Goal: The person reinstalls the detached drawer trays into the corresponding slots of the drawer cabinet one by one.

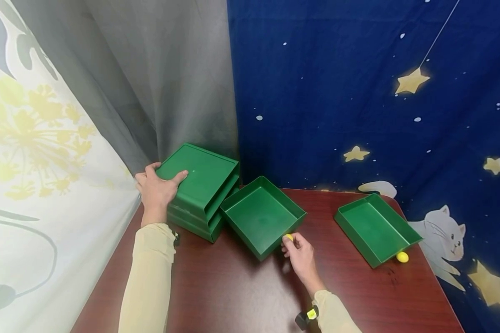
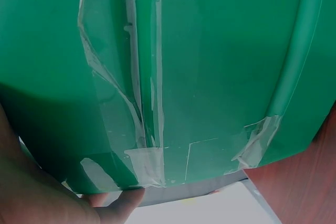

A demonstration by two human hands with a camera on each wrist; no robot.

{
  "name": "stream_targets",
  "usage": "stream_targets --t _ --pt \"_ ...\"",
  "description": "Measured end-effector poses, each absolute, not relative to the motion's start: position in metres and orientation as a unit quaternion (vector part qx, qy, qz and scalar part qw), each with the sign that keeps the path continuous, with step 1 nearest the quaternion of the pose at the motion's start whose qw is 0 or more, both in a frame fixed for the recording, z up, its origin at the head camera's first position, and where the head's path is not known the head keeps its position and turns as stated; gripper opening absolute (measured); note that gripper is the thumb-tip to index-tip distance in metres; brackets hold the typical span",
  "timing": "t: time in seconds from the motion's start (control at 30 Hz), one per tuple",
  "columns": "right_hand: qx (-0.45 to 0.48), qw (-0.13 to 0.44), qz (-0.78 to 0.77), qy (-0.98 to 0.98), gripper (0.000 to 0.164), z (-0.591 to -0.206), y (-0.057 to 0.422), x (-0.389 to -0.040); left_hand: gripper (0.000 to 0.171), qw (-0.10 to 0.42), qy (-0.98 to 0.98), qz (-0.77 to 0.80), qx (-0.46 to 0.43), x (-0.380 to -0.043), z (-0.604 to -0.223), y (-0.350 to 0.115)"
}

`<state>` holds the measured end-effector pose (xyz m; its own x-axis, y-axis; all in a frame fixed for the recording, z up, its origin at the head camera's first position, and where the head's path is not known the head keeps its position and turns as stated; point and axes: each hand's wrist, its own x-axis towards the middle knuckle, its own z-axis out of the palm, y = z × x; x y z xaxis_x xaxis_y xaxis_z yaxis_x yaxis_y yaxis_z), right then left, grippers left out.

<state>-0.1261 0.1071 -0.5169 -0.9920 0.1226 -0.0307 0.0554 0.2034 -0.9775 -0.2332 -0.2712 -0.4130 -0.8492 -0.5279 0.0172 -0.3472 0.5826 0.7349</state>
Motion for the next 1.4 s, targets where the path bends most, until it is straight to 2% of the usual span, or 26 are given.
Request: stream_targets --t 0.3,0.53,1.03,1.4 --pt "-0.036 0.016 0.623 -0.781 0.014 -0.520 0.107 -0.125 0.104 0.120 -0.882 -0.383 0.248 -0.231 -0.414 -0.271" --pt "-0.020 0.025 0.627 -0.778 0.015 -0.555 0.111 -0.137 0.103 0.120 -0.882 -0.383 0.247 -0.232 -0.413 -0.271" --pt "0.002 -0.007 0.607 -0.794 0.014 -0.552 0.108 -0.137 0.103 0.121 -0.882 -0.383 0.247 -0.232 -0.415 -0.272" --pt "0.023 -0.001 0.594 -0.804 0.017 -0.547 0.108 -0.143 0.103 0.124 -0.881 -0.385 0.245 -0.231 -0.415 -0.273"
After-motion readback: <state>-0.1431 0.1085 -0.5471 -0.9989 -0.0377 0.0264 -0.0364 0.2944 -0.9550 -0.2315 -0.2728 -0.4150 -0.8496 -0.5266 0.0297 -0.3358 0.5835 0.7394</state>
